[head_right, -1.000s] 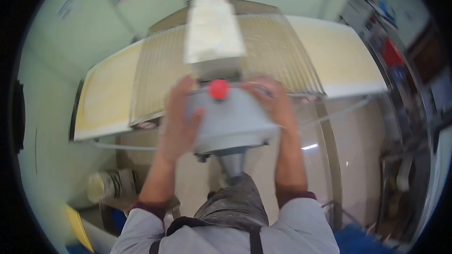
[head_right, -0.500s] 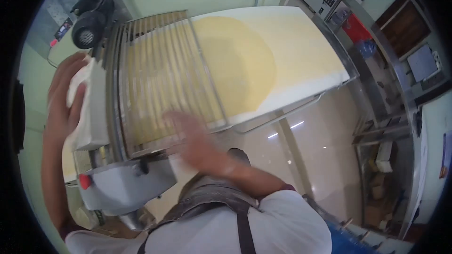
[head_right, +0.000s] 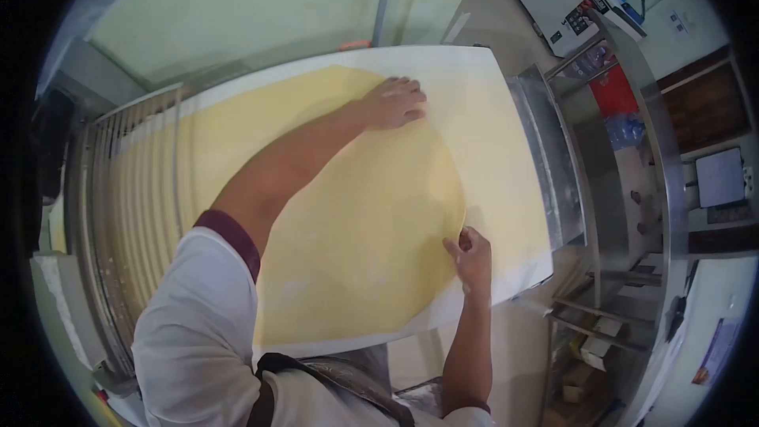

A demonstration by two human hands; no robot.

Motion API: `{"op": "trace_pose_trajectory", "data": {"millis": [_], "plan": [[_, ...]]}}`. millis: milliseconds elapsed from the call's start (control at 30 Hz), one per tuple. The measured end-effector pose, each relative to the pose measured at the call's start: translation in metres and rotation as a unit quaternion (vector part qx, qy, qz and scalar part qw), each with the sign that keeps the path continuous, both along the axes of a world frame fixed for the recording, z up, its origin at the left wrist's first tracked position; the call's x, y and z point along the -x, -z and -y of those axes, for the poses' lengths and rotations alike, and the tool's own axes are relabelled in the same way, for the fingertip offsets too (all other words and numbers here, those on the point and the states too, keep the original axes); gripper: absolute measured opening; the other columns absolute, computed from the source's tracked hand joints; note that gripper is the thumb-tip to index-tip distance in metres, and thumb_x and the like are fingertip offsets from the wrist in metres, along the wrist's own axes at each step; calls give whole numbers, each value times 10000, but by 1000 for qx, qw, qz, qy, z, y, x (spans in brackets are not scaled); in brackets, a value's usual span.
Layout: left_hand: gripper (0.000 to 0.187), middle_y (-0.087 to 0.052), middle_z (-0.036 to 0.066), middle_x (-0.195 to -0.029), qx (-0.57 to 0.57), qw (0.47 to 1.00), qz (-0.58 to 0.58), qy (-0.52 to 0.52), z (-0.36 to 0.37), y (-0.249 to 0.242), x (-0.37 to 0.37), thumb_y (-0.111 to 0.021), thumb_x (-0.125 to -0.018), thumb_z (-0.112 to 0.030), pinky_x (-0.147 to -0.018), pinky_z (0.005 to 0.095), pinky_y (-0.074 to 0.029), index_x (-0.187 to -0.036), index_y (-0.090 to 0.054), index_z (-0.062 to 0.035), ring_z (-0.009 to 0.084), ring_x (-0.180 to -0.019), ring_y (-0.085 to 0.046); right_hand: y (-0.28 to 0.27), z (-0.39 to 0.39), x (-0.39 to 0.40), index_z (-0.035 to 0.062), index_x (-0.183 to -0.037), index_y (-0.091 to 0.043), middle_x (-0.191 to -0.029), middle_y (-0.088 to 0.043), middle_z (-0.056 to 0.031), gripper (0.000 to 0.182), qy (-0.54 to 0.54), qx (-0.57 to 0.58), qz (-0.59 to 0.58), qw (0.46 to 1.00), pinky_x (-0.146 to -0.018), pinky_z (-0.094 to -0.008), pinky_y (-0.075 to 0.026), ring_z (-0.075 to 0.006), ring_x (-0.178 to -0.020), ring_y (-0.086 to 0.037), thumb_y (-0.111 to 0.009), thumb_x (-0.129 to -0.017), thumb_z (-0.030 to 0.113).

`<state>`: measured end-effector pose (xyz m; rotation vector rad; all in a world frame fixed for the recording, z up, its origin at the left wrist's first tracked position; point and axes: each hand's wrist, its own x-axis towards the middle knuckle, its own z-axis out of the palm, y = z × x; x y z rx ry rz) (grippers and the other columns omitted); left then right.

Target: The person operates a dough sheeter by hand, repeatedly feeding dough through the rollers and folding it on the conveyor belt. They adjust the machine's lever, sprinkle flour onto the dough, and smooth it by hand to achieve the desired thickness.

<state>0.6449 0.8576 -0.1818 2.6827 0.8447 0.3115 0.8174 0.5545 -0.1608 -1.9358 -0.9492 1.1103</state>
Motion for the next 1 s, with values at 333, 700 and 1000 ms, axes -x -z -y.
{"op": "trace_pose_trajectory", "data": {"millis": [333,700,1000], "plan": [[495,-553,160,-586,23,833,535,-139,-30,-41,-75,-454,-935,-363,-547,451,-393,-600,-549,-12,359,-549,-519,-149,-10,23,-62,-956,-584,-877,-640,-70,211,-41,-53,70,995,-741,-222,-456,-94,-813,-577,-672,-765,-80],[612,-305,0,-368,-65,507,801,-312,1,-163,241,-400,-944,-350,-425,331,-244,-398,-397,-72,151,-371,-300,-214,26,274,5,-949,-648,-837,-684,-126,179,-411,-217,120,877,-611,-263,-516,-197,-705,-688,-706,-792,71],[410,-673,93,-843,-129,553,685,-457,168,-191,581,-334,-991,-318,-840,347,-436,-974,-620,-24,189,-872,-610,-13,-16,470,109,-1448,-322,-1508,-200,-252,729,-516,-363,303,714,-1101,-592,-124,-452,-1393,-148,-585,-861,451]]}}
